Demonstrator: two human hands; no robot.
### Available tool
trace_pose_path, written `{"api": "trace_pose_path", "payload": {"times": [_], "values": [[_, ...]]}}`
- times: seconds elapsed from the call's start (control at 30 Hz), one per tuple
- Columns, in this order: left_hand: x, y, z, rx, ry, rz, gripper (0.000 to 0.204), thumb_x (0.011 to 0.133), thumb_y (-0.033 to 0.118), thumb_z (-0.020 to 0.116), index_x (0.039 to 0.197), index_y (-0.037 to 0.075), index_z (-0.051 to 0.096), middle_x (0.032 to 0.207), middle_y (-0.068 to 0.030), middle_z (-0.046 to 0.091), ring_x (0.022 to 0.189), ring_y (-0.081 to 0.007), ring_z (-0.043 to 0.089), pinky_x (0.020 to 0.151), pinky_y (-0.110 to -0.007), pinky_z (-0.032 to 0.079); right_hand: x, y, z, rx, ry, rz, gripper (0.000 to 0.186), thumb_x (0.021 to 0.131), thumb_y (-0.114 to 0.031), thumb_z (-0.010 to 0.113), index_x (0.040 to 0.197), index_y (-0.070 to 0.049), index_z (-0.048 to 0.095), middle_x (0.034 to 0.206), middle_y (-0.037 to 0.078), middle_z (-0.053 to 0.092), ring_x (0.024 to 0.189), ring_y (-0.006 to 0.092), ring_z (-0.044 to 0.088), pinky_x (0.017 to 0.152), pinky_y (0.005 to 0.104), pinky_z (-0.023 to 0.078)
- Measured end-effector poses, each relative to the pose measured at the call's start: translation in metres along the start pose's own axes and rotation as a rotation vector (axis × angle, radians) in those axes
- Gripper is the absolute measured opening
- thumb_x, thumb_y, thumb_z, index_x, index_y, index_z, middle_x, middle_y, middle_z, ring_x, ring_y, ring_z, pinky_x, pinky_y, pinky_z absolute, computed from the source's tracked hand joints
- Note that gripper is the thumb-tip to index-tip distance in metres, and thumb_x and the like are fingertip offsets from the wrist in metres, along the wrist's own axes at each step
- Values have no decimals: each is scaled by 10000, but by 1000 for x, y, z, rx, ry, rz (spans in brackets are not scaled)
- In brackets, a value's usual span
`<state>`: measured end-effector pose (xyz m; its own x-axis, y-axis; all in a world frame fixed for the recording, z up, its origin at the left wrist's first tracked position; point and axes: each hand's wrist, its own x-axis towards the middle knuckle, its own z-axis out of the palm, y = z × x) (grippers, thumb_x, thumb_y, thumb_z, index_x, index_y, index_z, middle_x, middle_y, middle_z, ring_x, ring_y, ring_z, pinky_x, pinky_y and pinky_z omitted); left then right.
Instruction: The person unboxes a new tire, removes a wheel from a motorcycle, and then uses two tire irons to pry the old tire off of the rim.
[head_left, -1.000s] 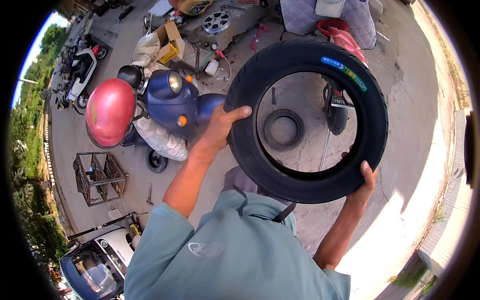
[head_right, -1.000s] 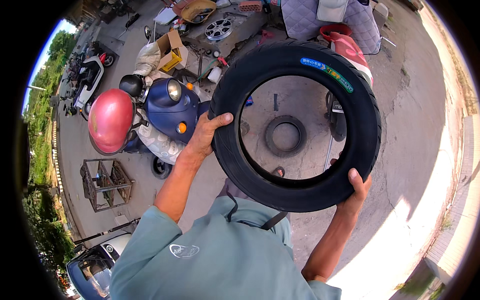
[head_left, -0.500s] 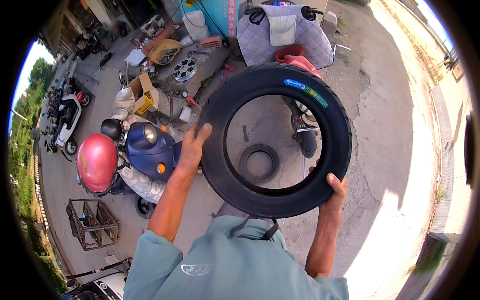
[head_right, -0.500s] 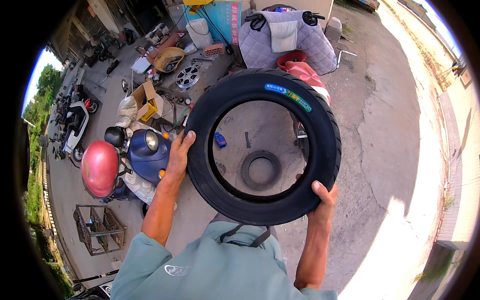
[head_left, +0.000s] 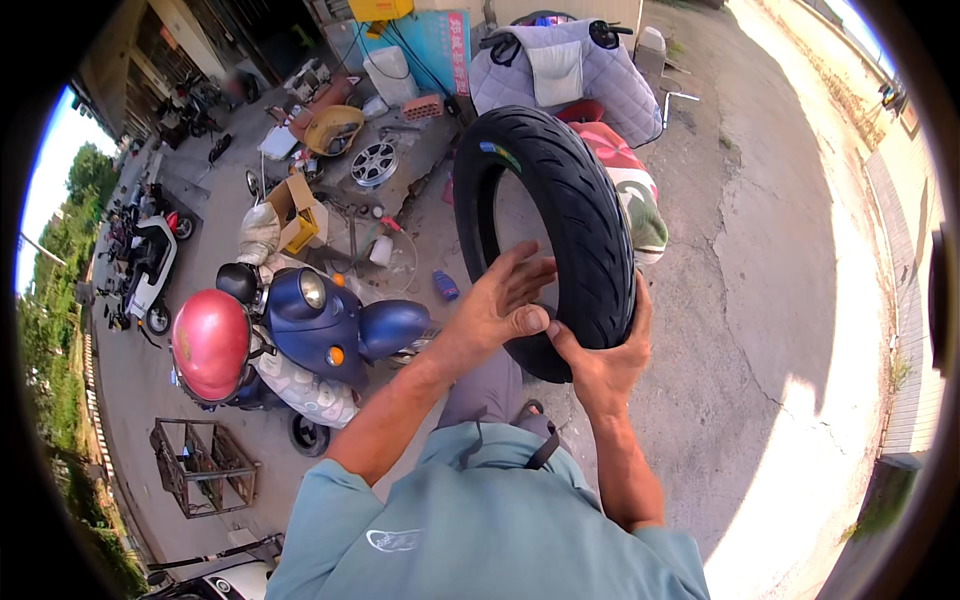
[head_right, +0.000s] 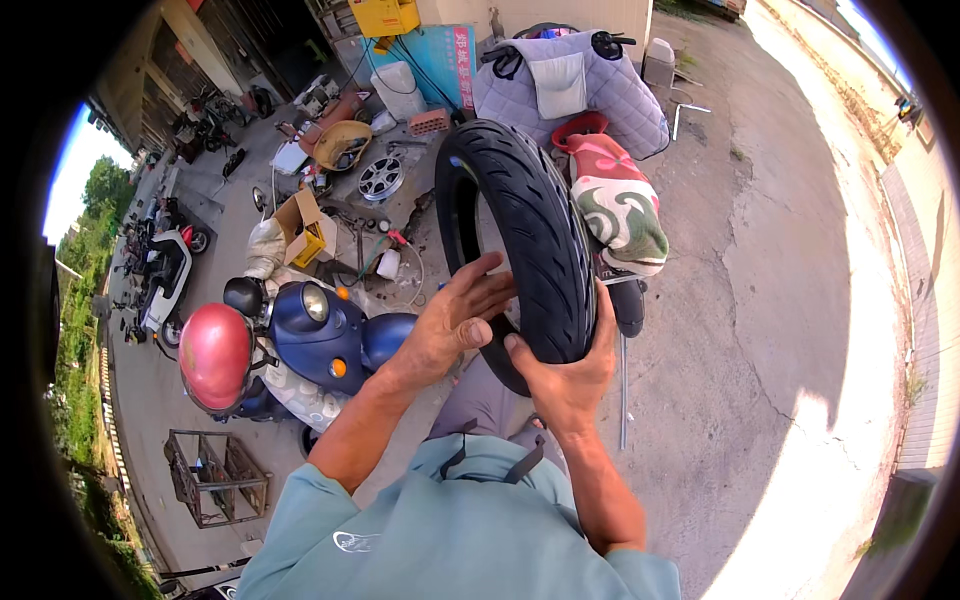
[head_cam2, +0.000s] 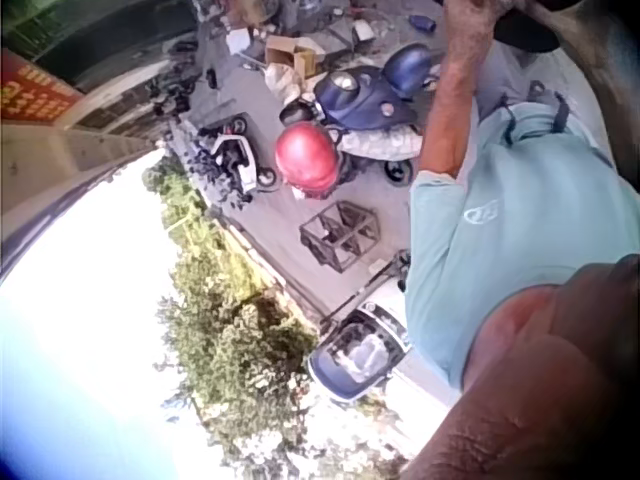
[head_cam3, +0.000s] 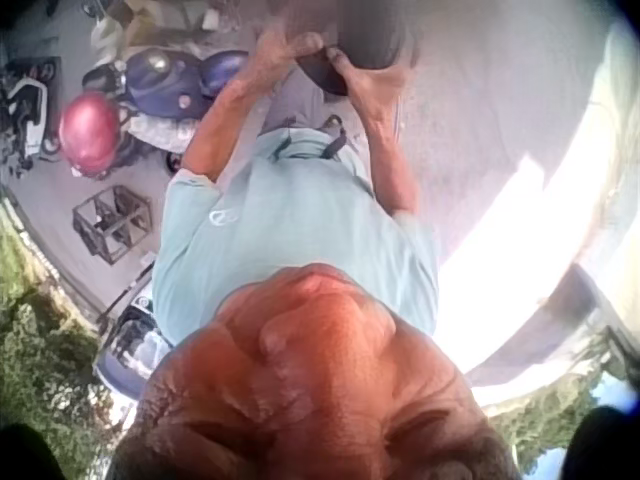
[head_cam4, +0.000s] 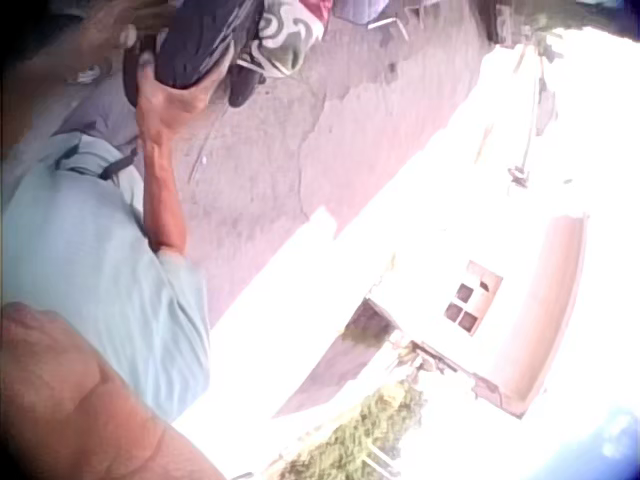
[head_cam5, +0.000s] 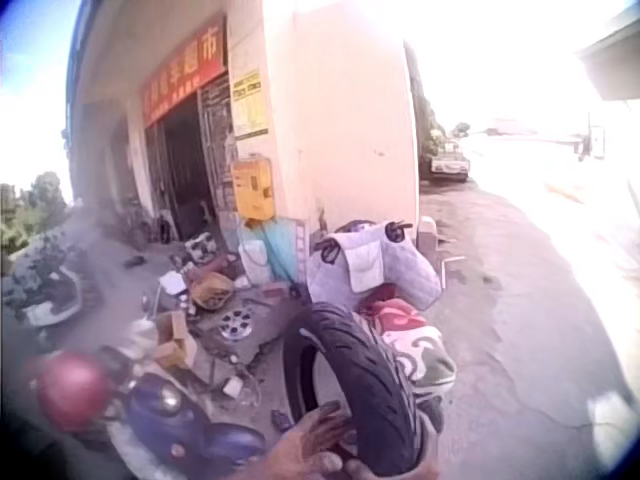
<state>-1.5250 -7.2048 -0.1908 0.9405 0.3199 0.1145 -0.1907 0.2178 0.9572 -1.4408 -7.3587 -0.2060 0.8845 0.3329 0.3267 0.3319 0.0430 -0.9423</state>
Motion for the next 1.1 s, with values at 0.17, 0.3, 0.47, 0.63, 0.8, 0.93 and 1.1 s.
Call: {"api": "trace_pose_path", "payload": {"times": [0.17, 0.3, 0.47, 0.63, 0.8, 0.93, 1.1], "values": [[29, 5, 6, -131, 270, 11, 786, 875, 395, 812, 1404, -63, 453, 1261, -163, 615, 1098, -218, 643, 965, -372, 538, 2, 4, 20, -39, -213, -171, 1001, 653, -222, 948, 1474, 42, 440, 1338, 222, 563, 1210, 341, 613, 1027, 419, 503], [31, 10, -30, -290, 312, -56, 715, 910, 530, 665, 1288, -73, 598, 1133, -177, 696, 1016, -256, 707, 960, -400, 577, 22, 8, 33, 65, -403, -232, 939, 717, -377, 925, 1441, 42, 499, 1344, 219, 563, 1206, 344, 617, 1035, 429, 494], [45, 9, -85, -473, 236, -11, 814, 926, 670, 524, 1279, -57, 618, 1173, -163, 696, 1021, -249, 704, 938, -378, 583, 59, 46, 57, 138, -549, -125, 820, 808, -451, 842, 1408, 22, 543, 1288, 202, 621, 1192, 322, 631, 1032, 425, 479], [84, 17, -142, -582, 225, 79, 879, 925, 724, 490, 1312, -58, 593, 1177, -181, 686, 1013, -249, 702, 897, -351, 602, 117, 103, 90, -286, -300, -260, 737, 828, -315, 840, 1423, -7, 532, 1360, 201, 581, 1256, 363, 585, 1053, 449, 466], [130, 10, -244, -922, 269, 175, 1048, 893, 784, 490, 1419, -120, 427, 1111, -286, 613, 957, -337, 687, 846, -429, 614, 210, 205, 128, -3, -130, 223, 917, 846, -455, 805, 1514, 26, 400, 1459, 213, 486, 1341, 354, 520, 1124, 440, 426], [187, 7, -345, -769, -7, 247, 1190, 799, 816, 586, 1465, -138, 338, 1101, -271, 614, 974, -342, 680, 855, -434, 605, 272, 250, 202, 916, -397, 807, 803, 846, -491, 760, 1422, 9, 509, 1216, 186, 662, 1108, 333, 674, 972, 459, 566], [257, 63, -432, -597, 319, 68, 1021, 876, 717, 560, 1468, -100, 405, 1191, -244, 639, 976, -298, 691, 875, -382, 597, 330, 222, 308, 887, -313, 888, 639, 790, -411, 795, 1202, 50, 631, 997, 174, 709, 852, 325, 734, 760, 436, 646]]}}
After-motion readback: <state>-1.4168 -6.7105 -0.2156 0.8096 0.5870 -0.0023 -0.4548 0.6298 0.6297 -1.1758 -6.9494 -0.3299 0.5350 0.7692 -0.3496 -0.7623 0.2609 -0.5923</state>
